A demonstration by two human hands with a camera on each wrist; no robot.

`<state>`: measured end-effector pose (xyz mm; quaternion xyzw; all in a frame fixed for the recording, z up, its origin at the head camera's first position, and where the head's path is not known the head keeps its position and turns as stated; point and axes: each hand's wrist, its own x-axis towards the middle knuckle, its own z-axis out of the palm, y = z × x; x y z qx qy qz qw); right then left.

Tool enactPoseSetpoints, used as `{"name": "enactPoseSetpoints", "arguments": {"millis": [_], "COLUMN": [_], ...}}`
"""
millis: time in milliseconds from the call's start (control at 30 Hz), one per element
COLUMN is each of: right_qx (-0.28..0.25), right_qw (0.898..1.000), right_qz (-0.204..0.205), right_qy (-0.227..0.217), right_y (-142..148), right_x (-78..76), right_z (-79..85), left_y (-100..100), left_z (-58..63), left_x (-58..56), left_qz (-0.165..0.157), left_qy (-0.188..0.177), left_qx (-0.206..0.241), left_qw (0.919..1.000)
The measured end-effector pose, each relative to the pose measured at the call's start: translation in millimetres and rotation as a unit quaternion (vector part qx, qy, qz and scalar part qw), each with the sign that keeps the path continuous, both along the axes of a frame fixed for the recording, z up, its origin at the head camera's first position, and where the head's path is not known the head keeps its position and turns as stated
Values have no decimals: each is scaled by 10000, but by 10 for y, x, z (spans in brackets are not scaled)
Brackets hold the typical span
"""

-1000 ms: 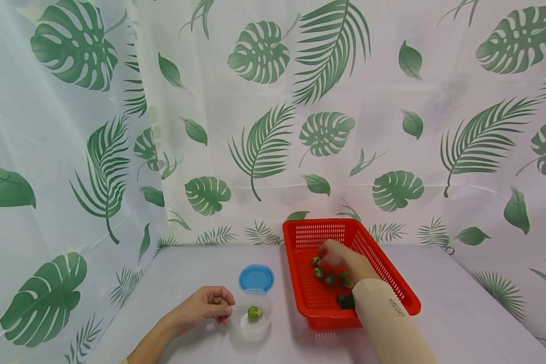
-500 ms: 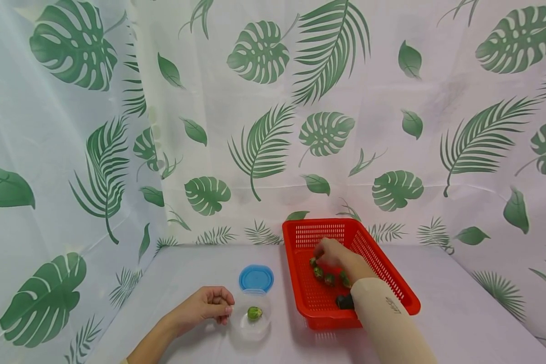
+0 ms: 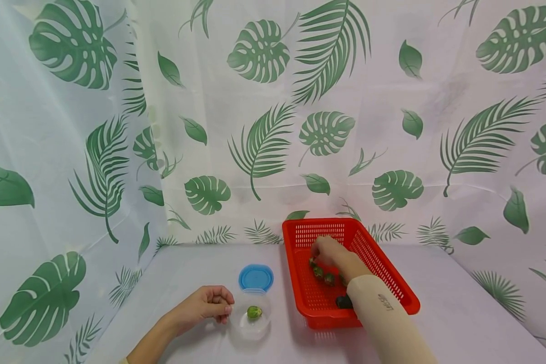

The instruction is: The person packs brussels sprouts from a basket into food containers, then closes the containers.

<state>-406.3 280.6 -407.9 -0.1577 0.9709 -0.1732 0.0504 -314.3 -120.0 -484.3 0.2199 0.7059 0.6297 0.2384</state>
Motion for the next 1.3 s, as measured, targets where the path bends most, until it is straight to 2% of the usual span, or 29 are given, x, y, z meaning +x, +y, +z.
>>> {"name": "enactPoseSetpoints", "arguments": {"millis": [433,633,1300], "right_qx": [573,761,872], "right_qw": [9981,9970,9962], "right_qz": [123,-5,-53], "right_qy": [185,160,46], "right_y": [-99,-116,-160], "right_x": [-5,-13,-30], "right_z": [23,20,27], "left_y": [4,7,9], "left_z": [10,26,33], "left_x": [7,14,22], "left_qz": [-16,-45,-44], "left_qy": [30,41,62], "left_qx": [17,20,29], "left_qw": [10000,10000,10000]}}
